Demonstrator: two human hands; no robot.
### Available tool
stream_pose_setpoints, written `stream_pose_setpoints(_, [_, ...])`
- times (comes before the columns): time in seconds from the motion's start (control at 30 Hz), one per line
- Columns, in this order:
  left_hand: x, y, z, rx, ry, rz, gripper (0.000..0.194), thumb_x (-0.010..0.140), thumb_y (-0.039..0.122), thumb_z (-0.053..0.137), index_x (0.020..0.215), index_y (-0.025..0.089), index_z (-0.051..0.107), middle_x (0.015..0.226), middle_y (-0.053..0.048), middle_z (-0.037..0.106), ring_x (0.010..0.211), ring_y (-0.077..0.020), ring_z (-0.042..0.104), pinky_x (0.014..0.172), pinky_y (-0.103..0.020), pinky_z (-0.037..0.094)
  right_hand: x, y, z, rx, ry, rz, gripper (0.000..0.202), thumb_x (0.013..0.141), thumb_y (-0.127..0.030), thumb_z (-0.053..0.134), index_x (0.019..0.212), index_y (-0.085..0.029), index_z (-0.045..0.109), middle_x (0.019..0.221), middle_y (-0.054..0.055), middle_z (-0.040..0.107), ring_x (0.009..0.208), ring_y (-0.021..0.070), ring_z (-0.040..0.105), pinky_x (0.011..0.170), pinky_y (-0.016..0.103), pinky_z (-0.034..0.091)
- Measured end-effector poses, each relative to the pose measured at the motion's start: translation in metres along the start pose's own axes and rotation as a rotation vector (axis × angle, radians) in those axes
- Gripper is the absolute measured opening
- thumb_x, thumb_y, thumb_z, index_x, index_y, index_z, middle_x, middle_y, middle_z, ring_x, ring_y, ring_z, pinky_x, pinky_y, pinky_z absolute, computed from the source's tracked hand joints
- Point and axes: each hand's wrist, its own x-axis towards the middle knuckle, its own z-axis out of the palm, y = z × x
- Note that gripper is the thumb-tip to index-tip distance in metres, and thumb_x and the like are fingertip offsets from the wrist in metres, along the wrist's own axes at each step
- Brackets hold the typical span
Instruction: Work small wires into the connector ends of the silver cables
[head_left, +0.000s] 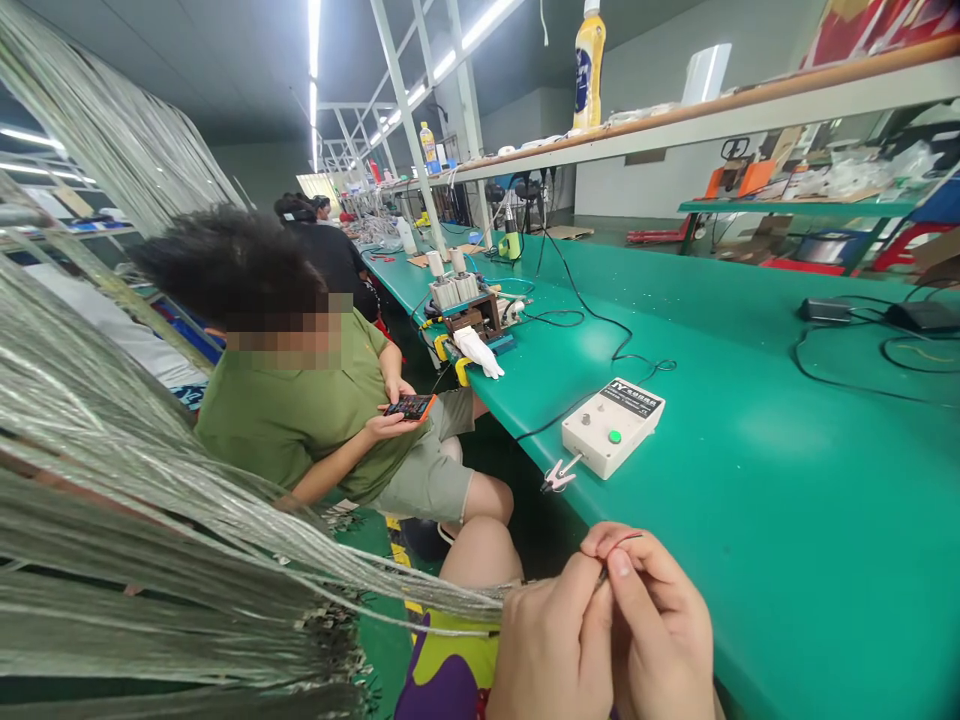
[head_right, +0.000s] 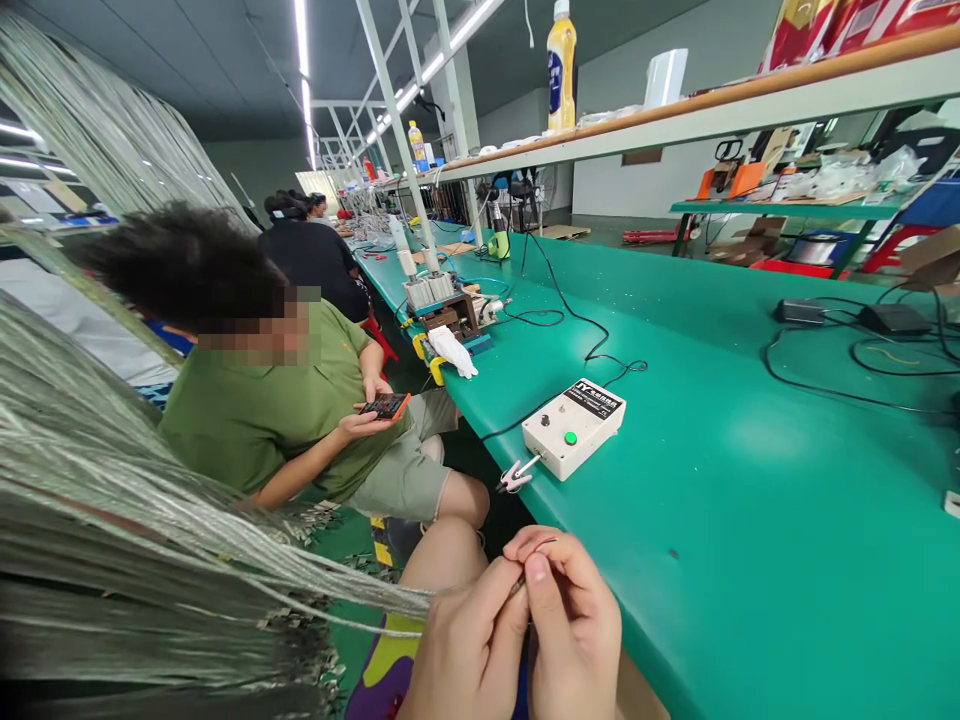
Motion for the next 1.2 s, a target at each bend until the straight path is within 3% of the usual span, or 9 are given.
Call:
stream_pose_setpoints(0.13, [-0.008, 0.004, 0.010, 0.049, -0.003, 0.004, 0.025, 0.099, 0.018, 0.046, 0.078, 0.026, 0.055, 0.062, 0.001, 0.067, 0.050, -0.0183, 0.062, 0.050, -0.035, 0.029, 0.002, -0.003, -0.008, 0.028, 0.115, 0.024, 0.020, 0.091, -0.038, 0.084, 0.085, -0.020, 0.079, 0.093, 0.009, 0.072, 0.093, 0.0234, 0.070, 0.079, 0.031, 0.059])
stream_pose_setpoints(0.3, [-0.007, -0.001, 0.001, 0.003, -0.004, -0.046, 0.029, 0.105, 0.020, 0.046, 0.077, 0.025, 0.053, 0.063, 0.001, 0.065, 0.052, -0.0160, 0.061, 0.050, -0.030, 0.032, 0.006, -0.003, 0.001, 0.075, 0.213, 0.070, 0.026, 0.089, -0.045, 0.085, 0.086, -0.020, 0.081, 0.096, 0.009, 0.076, 0.094, 0.0231, 0.072, 0.079, 0.030, 0.059])
stream_pose_setpoints(0.43, [0.003, -0.007, -0.009, -0.049, 0.015, -0.091, 0.026, 0.108, 0.020, 0.045, 0.094, 0.024, 0.067, 0.074, -0.002, 0.073, 0.064, -0.0176, 0.070, 0.055, -0.026, 0.039, 0.004, 0.000, 0.011, 0.028, 0.048, 0.179, 0.035, 0.089, -0.052, 0.082, 0.102, -0.019, 0.085, 0.118, 0.018, 0.080, 0.105, 0.0316, 0.076, 0.087, 0.040, 0.063])
stream_pose_setpoints(0.5, [0.007, -0.007, -0.009, -0.057, 0.019, -0.104, 0.030, 0.107, 0.018, 0.043, 0.105, 0.024, 0.072, 0.078, -0.004, 0.077, 0.068, -0.0196, 0.073, 0.058, -0.026, 0.043, 0.001, 0.003, 0.013, -0.014, 0.018, 0.191, 0.030, 0.085, -0.047, 0.087, 0.094, -0.018, 0.085, 0.112, 0.017, 0.082, 0.103, 0.0318, 0.078, 0.090, 0.042, 0.063])
stream_pose_setpoints(0.6, [0.010, -0.005, -0.006, -0.038, 0.002, -0.093, 0.032, 0.106, 0.018, 0.043, 0.101, 0.024, 0.073, 0.077, -0.004, 0.078, 0.066, -0.0202, 0.074, 0.057, -0.026, 0.044, -0.002, 0.007, 0.012, -0.012, 0.121, 0.182, 0.027, 0.079, -0.043, 0.093, 0.079, -0.018, 0.083, 0.097, 0.014, 0.083, 0.092, 0.0280, 0.079, 0.084, 0.037, 0.064])
stream_pose_setpoints(0.73, [0.008, -0.002, -0.004, -0.025, -0.027, -0.081, 0.029, 0.106, 0.018, 0.045, 0.097, 0.025, 0.071, 0.074, -0.003, 0.076, 0.064, -0.0193, 0.073, 0.055, -0.026, 0.041, -0.001, 0.009, 0.005, 0.013, 0.154, 0.239, 0.032, 0.078, -0.047, 0.094, 0.077, -0.017, 0.082, 0.094, 0.015, 0.084, 0.084, 0.0266, 0.079, 0.074, 0.033, 0.064])
stream_pose_setpoints(1.03, [-0.012, -0.004, -0.006, 0.031, -0.136, -0.055, 0.026, 0.105, 0.023, 0.050, 0.080, 0.025, 0.053, 0.066, 0.002, 0.065, 0.058, -0.0169, 0.061, 0.053, -0.030, 0.030, 0.007, -0.008, 0.001, 0.090, 0.244, 0.184, 0.035, 0.069, -0.044, 0.100, 0.070, -0.017, 0.078, 0.078, 0.010, 0.081, 0.068, 0.0194, 0.074, 0.063, 0.026, 0.059])
stream_pose_setpoints(1.2, [-0.015, -0.009, -0.012, -0.055, -0.070, -0.085, 0.034, 0.109, 0.026, 0.044, 0.075, 0.024, 0.047, 0.062, 0.003, 0.057, 0.055, -0.0149, 0.056, 0.052, -0.028, 0.031, 0.014, -0.009, -0.006, 0.130, 0.291, 0.132, 0.031, 0.080, -0.049, 0.092, 0.083, -0.019, 0.083, 0.086, 0.009, 0.082, 0.075, 0.0171, 0.073, 0.071, 0.026, 0.060])
